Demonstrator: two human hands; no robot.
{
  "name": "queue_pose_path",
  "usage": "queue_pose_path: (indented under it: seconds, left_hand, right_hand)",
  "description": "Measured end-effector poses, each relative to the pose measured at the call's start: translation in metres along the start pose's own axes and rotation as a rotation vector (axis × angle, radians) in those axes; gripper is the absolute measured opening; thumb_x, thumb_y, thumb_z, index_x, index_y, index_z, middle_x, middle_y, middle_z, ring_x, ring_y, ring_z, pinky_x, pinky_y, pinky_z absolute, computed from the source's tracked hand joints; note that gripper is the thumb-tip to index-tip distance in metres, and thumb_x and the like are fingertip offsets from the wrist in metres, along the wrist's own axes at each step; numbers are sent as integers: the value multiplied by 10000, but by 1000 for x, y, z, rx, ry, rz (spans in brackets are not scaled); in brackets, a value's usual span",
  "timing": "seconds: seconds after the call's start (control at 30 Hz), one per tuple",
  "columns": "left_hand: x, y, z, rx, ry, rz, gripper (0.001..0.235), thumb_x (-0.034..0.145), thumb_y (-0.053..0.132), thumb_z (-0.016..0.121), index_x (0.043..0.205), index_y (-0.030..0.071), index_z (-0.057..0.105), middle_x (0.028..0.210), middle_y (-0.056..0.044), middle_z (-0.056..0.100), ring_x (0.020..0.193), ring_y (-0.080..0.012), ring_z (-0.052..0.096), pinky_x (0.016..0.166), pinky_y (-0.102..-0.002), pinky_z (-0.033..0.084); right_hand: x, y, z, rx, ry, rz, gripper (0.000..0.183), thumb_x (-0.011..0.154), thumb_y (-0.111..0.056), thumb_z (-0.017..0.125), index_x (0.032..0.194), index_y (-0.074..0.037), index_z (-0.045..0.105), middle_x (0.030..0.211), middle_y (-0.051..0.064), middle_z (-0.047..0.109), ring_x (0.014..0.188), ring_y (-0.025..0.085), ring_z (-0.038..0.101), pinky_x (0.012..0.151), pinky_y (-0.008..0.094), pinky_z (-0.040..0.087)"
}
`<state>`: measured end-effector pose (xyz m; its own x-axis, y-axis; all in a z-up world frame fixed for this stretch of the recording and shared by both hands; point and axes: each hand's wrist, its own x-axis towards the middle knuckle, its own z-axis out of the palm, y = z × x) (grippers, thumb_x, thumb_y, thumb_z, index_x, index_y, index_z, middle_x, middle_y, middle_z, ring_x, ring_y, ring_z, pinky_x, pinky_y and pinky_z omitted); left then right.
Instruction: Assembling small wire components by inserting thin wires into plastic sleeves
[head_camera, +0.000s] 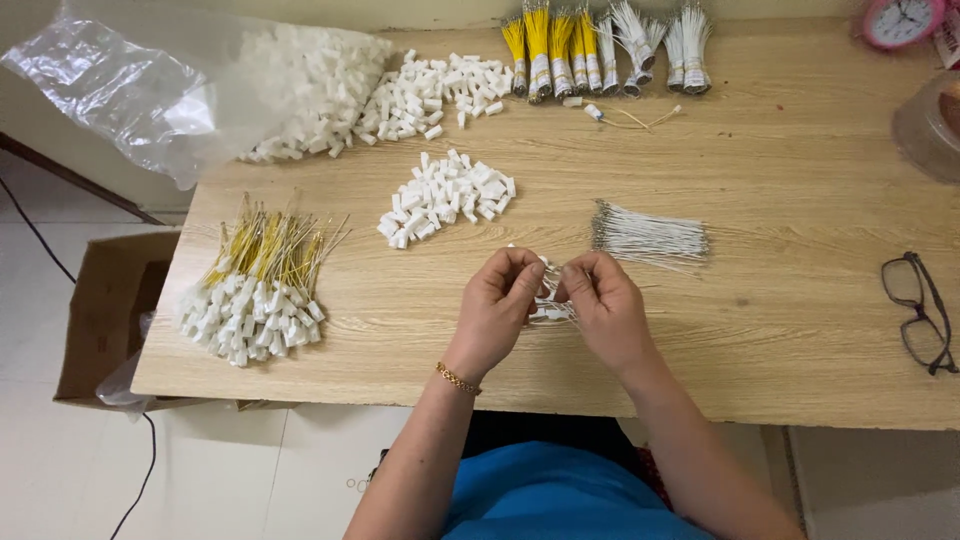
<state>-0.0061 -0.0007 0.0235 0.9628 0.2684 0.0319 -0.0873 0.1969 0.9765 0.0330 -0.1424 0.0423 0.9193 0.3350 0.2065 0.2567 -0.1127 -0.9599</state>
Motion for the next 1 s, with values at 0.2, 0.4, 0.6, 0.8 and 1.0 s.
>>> queue_pose_path:
  seconds: [0.2,0.4,0.6,0.8,1.0]
  left_hand:
    - [-1,2,1,-37,1,-7,100,959,166,609,954,65,606,674,-98,628,535,-103,548,425,-181,453]
    - [0,-3,1,-57,10,-16,86,962,149,603,987,67,607,699,-92,614,556,-115,575,437,-197,492]
    - [-2,9,-2,-237,26,-45,266,950,44,574,1211,24,617,908,-128,670,756,-161,677,643,-284,627]
    - [2,-5,-8,-165,36,20,409,922,-20,598,1322,51,556,954,-46,569,837,-139,633,740,-315,631]
    - [-4,20,-9,280,94,236,247,841,-11,718,1081,48,714,903,-94,612,770,-154,646,677,-303,594]
  right_hand:
    - [3,-6,-1,186,60,83,183,1053,-266,426,989,-111,502,662,82,587,468,85,423,427,193,334]
    - [1,-1,-2,49,13,-36,99,903,-72,688,969,-22,632,701,92,636,609,96,514,554,212,451]
    - [-2,-5,0,6,57,-15,99,953,-120,625,943,-30,664,658,85,587,606,105,480,544,256,458]
    - [-7,-22,-4,-29,71,-13,93,946,-123,633,921,-49,684,637,64,578,598,103,483,548,251,454]
    - [-2,-38,-8,-87,46,-73,80,901,-70,678,838,-21,673,631,101,587,616,121,515,543,276,464]
